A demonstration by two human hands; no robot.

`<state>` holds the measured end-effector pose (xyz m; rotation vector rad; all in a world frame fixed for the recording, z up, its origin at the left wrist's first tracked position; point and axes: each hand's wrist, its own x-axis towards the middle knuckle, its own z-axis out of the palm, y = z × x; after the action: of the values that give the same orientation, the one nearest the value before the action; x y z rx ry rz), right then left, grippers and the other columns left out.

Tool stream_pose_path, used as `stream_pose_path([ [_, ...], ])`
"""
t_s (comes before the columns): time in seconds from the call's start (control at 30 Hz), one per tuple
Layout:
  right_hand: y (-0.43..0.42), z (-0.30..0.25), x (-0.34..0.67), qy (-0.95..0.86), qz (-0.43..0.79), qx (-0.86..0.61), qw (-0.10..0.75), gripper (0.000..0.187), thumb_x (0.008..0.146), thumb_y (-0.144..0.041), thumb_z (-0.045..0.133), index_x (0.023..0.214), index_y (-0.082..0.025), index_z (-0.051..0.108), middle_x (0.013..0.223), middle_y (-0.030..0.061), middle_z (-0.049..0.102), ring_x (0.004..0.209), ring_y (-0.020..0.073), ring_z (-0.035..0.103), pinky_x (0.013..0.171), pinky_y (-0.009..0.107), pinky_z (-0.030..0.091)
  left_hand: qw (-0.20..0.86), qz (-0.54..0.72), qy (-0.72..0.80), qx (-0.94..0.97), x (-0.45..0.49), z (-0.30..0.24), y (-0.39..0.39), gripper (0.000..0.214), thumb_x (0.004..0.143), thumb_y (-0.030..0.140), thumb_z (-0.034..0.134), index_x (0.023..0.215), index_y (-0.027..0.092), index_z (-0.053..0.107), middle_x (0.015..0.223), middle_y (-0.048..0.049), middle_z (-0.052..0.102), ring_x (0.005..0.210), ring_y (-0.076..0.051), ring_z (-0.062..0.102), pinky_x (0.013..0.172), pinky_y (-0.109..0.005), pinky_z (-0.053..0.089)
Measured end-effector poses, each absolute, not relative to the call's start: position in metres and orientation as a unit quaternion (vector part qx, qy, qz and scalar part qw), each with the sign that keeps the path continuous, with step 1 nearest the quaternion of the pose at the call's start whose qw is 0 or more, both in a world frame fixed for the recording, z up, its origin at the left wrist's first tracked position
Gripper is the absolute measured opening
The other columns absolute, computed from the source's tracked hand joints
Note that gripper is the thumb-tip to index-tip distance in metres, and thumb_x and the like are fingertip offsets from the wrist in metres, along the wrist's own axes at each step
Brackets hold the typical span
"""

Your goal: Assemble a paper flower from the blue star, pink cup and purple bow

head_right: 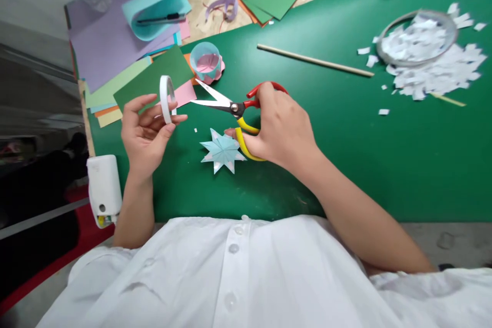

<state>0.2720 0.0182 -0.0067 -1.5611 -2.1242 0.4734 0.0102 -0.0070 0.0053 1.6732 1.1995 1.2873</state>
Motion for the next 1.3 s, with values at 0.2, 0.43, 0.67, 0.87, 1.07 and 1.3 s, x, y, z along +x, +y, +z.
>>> stream_pose_path([
  [0.2,0.017,-0.009,0.272,-0.789,0.164,-0.536,0.252,0.051,0.078,-0.067,0.059,0.101,-0.023,0.049,0.089,0.0098,0.063,0.08,0.029,0.062,0.067,0.04,0.045,0.371,0.483,0.469,0.639,0.013,0.005,-0.01,0.048,0.085,0.015,0.075,0.128,0.029,0.058,0.115,0.0016,0.078,0.095,-0.017,0.078,0.091,-0.029,0.066],
  [0.43,0.015,-0.007,0.268,-0.812,0.141,-0.505,0.256,0.047,0.081,-0.064,0.056,0.1,-0.021,0.052,0.089,0.0112,0.066,0.078,0.0289,0.062,0.065,0.039,0.044,0.378,0.503,0.465,0.623,0.015,0.006,-0.011,0.048,0.083,0.01,0.076,0.125,0.028,0.061,0.117,0.003,0.077,0.096,-0.016,0.078,0.087,-0.024,0.067],
  [0.67,0.015,-0.01,0.267,-0.822,0.112,-0.5,0.248,0.048,0.083,-0.063,0.054,0.098,-0.017,0.055,0.084,0.0116,0.066,0.074,0.0264,0.062,0.062,0.037,0.043,0.367,0.505,0.473,0.622,0.016,0.006,-0.011,0.044,0.084,0.013,0.077,0.123,0.027,0.063,0.111,0.0025,0.079,0.089,-0.015,0.079,0.083,-0.023,0.067],
  [0.87,0.014,-0.011,0.267,-0.823,0.091,-0.493,0.269,0.051,0.085,-0.066,0.054,0.098,-0.017,0.056,0.085,0.0111,0.067,0.075,0.0252,0.062,0.064,0.036,0.045,0.347,0.543,0.432,0.631,0.017,0.006,-0.011,0.038,0.084,0.009,0.075,0.116,0.029,0.069,0.1,0.0062,0.08,0.081,-0.013,0.079,0.077,-0.021,0.067],
  [1.07,0.013,-0.01,0.267,-0.812,0.094,-0.492,0.299,0.051,0.084,-0.069,0.055,0.098,-0.02,0.053,0.087,0.0104,0.068,0.077,0.0255,0.063,0.068,0.038,0.049,0.309,0.547,0.387,0.675,0.016,0.001,-0.013,0.048,0.083,0.005,0.074,0.121,0.033,0.069,0.105,0.0067,0.08,0.094,-0.016,0.078,0.086,-0.029,0.069],
  [1.3,0.013,-0.007,0.269,-0.803,0.1,-0.495,0.316,0.048,0.081,-0.066,0.062,0.095,-0.023,0.047,0.085,0.0107,0.066,0.075,0.0252,0.061,0.068,0.039,0.049,0.279,0.537,0.365,0.707,0.01,-0.006,-0.013,0.042,0.086,0.016,0.074,0.122,0.037,0.069,0.098,0.0038,0.08,0.087,-0.019,0.078,0.071,-0.033,0.068],
])
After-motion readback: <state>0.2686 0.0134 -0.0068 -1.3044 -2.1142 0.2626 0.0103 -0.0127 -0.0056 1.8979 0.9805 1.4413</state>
